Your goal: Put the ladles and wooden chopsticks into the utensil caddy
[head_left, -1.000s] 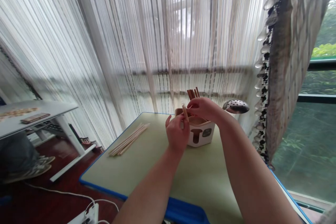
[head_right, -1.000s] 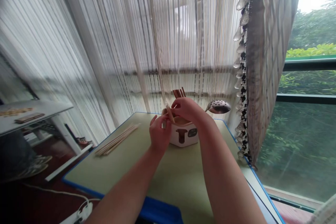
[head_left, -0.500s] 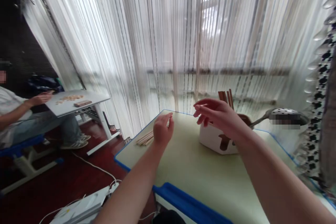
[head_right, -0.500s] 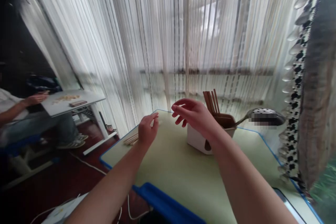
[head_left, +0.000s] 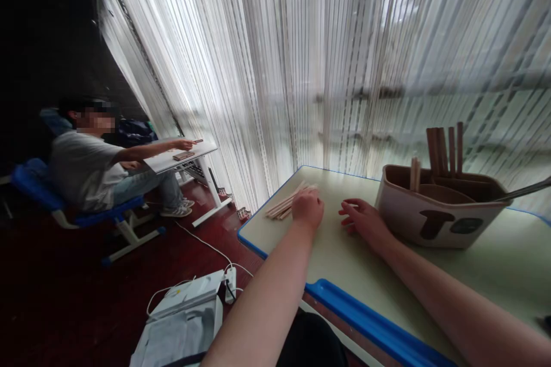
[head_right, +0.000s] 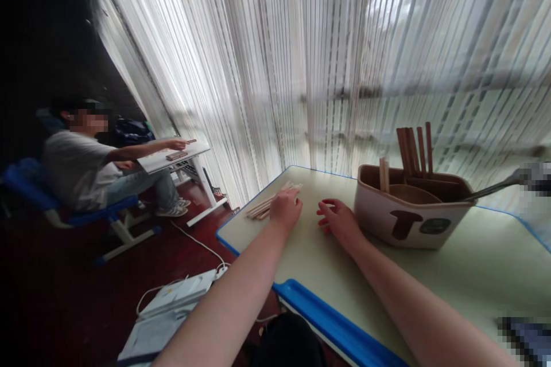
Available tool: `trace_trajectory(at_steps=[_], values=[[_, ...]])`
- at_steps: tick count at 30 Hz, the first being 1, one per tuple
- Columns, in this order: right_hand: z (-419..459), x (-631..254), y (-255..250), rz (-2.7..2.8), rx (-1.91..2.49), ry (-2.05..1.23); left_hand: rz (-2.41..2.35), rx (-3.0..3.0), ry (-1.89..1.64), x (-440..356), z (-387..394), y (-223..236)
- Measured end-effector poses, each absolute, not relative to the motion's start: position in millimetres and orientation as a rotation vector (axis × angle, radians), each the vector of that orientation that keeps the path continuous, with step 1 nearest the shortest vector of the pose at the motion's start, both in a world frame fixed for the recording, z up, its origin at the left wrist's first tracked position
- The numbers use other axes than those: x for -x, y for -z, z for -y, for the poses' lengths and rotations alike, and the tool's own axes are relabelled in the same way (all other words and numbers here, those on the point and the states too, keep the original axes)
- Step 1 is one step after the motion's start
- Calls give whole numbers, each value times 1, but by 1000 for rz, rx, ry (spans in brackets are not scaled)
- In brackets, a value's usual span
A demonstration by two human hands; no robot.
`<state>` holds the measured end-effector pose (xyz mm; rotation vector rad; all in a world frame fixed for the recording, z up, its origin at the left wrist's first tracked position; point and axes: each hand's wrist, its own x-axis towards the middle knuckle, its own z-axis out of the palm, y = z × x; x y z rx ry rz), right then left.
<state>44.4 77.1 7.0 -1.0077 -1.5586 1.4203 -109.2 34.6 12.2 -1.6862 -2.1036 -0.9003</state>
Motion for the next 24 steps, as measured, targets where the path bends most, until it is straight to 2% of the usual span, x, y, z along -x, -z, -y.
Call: trace_trajectory(at_steps=[8, 13, 19, 24], values=[[-80, -41, -5, 1640, 943, -1267, 2212, 1644, 820, 106, -43, -12], [-84, -43, -2, 1678, 906, -1251, 2265, 1542, 777, 109, -45, -10], [-87, -41, 3, 1741, 925, -1230, 2515, 1457, 566, 111, -46, -9], [-90, -41, 5, 1778, 951, -1245, 2487, 1477, 520, 113, -42, -13]])
